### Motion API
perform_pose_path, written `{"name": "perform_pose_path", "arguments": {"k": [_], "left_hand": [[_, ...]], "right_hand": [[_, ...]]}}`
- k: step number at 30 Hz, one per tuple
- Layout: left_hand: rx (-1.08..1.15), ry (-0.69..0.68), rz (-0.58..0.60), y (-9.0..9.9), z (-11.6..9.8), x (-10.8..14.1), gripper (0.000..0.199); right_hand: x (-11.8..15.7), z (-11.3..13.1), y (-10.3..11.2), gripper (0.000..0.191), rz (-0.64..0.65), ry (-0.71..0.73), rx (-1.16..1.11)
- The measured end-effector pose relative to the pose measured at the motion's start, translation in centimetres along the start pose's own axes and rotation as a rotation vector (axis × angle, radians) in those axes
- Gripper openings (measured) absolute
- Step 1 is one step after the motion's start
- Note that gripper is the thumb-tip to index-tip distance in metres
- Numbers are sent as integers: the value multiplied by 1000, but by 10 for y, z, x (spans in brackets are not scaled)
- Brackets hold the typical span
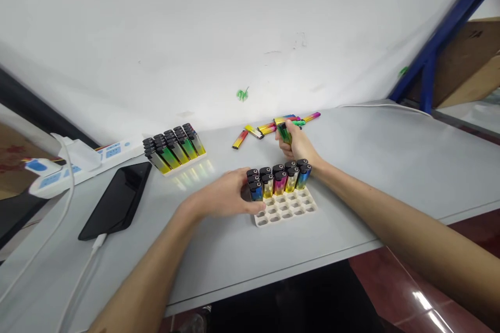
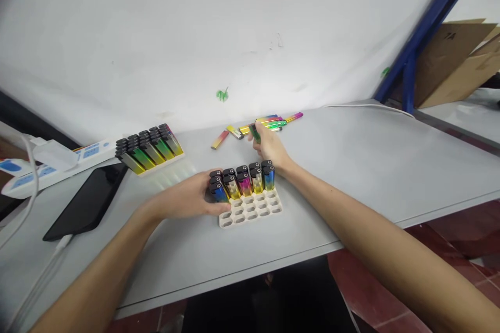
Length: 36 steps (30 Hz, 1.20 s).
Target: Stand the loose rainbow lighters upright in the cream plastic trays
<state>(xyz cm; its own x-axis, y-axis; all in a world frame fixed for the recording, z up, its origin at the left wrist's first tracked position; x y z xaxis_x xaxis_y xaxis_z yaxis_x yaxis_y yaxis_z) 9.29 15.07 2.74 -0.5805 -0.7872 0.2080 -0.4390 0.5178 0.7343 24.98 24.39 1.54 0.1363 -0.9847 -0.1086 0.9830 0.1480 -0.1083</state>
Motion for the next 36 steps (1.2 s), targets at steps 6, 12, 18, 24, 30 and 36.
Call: {"name": "perform_pose_path", "arguments": {"k": [6, 12, 18, 24, 30, 36], "left_hand": [[11, -3, 8, -1, 0, 1, 47], [-8, 12, -3, -1, 1, 1, 45], [-25, -1, -16, 0, 0, 1, 46], [-25, -12, -14, 1, 0, 1, 46], [-26, -14, -3, 0, 1, 1, 47], [-41, -6, 16, -1, 3, 0, 47]], "right_hand": [[-2, -6, 4, 55, -40, -82, -7], [0, 0, 3, 51, -51, -59, -24], [0, -5, 3, 58, -52, -94, 18], [-2, -6, 2, 56, -14, -120, -33], [-4, -7, 3, 49, -11, -129, -65], [-2, -7, 4, 53, -25, -132, -28]]}}
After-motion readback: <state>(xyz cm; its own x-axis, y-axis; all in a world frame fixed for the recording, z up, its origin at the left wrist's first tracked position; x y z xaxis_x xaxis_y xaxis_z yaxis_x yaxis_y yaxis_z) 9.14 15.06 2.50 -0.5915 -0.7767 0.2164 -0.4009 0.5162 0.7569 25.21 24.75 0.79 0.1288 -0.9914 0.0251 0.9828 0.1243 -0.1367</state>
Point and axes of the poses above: each hand's wrist, its own x-axis away from the middle knuckle, its own y-axis out of the back of the hand, z = x × y, the point moved 8 cm from there along -x, towards the middle knuckle, and after that the axes turned 8 degrees about -x, right-handed, at the moved point
